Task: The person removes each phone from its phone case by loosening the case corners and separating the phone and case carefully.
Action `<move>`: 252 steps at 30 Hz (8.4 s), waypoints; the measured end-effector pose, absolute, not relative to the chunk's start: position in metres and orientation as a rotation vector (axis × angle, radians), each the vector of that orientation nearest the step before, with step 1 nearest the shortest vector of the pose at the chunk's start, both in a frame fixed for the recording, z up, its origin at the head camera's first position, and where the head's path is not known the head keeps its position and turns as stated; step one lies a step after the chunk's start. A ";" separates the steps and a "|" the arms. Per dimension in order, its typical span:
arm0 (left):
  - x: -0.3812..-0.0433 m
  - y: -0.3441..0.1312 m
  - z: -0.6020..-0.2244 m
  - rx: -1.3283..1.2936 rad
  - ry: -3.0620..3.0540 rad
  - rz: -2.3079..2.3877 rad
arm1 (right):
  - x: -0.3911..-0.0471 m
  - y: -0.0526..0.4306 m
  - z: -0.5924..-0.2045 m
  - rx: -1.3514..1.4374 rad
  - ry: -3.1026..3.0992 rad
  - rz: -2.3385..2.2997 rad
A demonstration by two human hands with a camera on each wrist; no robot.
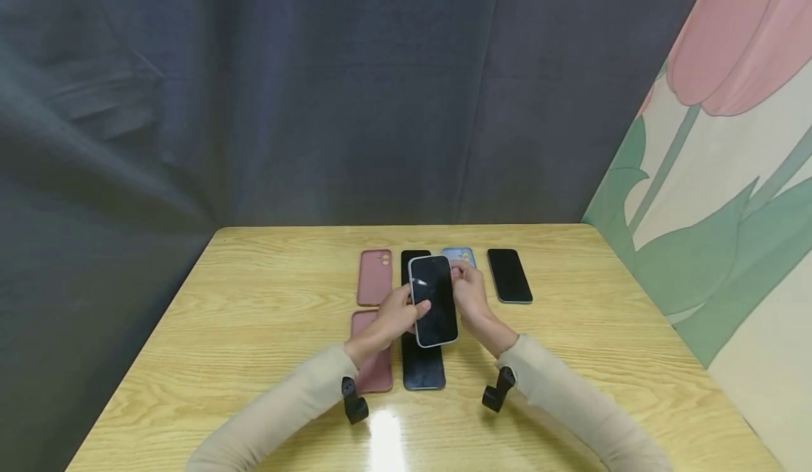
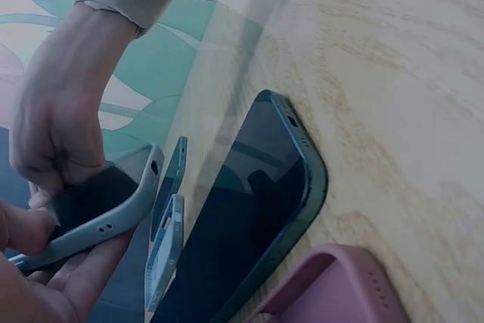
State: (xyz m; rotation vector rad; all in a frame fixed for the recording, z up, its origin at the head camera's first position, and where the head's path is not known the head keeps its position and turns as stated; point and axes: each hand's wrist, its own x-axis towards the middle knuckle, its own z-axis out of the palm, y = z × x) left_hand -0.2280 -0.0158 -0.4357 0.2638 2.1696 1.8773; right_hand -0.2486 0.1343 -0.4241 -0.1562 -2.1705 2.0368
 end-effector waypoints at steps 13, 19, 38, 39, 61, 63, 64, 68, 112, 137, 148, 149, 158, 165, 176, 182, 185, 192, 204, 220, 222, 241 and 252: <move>-0.225 -0.017 -0.439 0.205 2.236 1.843 | -0.246 0.133 -0.421 -0.130 -2.227 1.977; -0.223 -0.020 -0.439 0.257 2.287 1.814 | -0.246 0.135 -0.424 -0.093 -2.250 1.975; -0.230 -0.028 -0.446 0.232 2.148 1.922 | -0.249 0.150 -0.420 0.110 -2.361 2.238; -0.230 -0.028 -0.446 0.232 2.132 1.931 | -0.250 0.151 -0.420 0.110 -2.363 2.253; -0.235 -0.032 -0.438 0.189 2.155 1.928 | -0.247 0.161 -0.429 0.094 -2.464 2.260; -0.236 -0.033 -0.435 0.173 2.150 1.951 | -0.245 0.162 -0.432 0.129 -2.496 2.243; -0.236 -0.033 -0.434 0.165 2.153 1.961 | -0.244 0.163 -0.433 0.153 -2.511 2.233; -0.239 -0.035 -0.430 0.160 2.152 2.015 | -0.240 0.164 -0.438 0.221 -2.527 2.212; -0.238 -0.040 -0.426 0.120 2.064 2.028 | -0.227 0.128 -0.434 -0.068 -2.373 2.056; -0.237 -0.054 -0.441 0.147 2.081 1.967 | -0.237 0.152 -0.425 0.377 -2.756 1.992; -0.238 -0.053 -0.447 0.130 2.050 1.965 | -0.233 0.146 -0.426 0.264 -2.648 2.017; -0.238 -0.053 -0.447 0.142 2.053 1.958 | -0.233 0.145 -0.427 0.247 -2.648 2.028; -0.236 -0.048 -0.444 0.167 2.094 1.891 | -0.231 0.143 -0.431 0.149 -2.682 1.975; -0.238 -0.044 -0.442 0.187 2.115 1.899 | -0.230 0.145 -0.429 0.096 -2.629 2.040; -0.237 -0.046 -0.444 0.165 2.102 1.893 | -0.235 0.151 -0.427 0.074 -2.619 2.114; -0.237 -0.046 -0.444 0.177 2.089 1.891 | -0.237 0.151 -0.425 0.059 -2.638 2.096; -0.237 -0.047 -0.443 0.192 2.076 1.880 | -0.237 0.152 -0.424 0.071 -2.636 2.095; -0.238 -0.049 -0.444 0.224 2.017 1.863 | -0.237 0.153 -0.424 0.056 -2.607 2.127; -0.238 -0.050 -0.446 0.239 1.930 1.942 | -0.236 0.157 -0.417 0.079 -2.655 2.118; -0.236 -0.052 -0.448 0.208 1.971 1.927 | -0.236 0.167 -0.413 0.300 -2.634 2.231; -0.235 -0.052 -0.448 0.215 1.957 1.925 | -0.236 0.167 -0.414 0.309 -2.632 2.226; -0.236 -0.059 -0.450 0.211 2.018 1.844 | -0.235 0.189 -0.411 0.109 -2.798 2.047; -0.236 -0.059 -0.452 0.172 2.049 1.833 | -0.232 0.214 -0.417 0.106 -2.857 1.959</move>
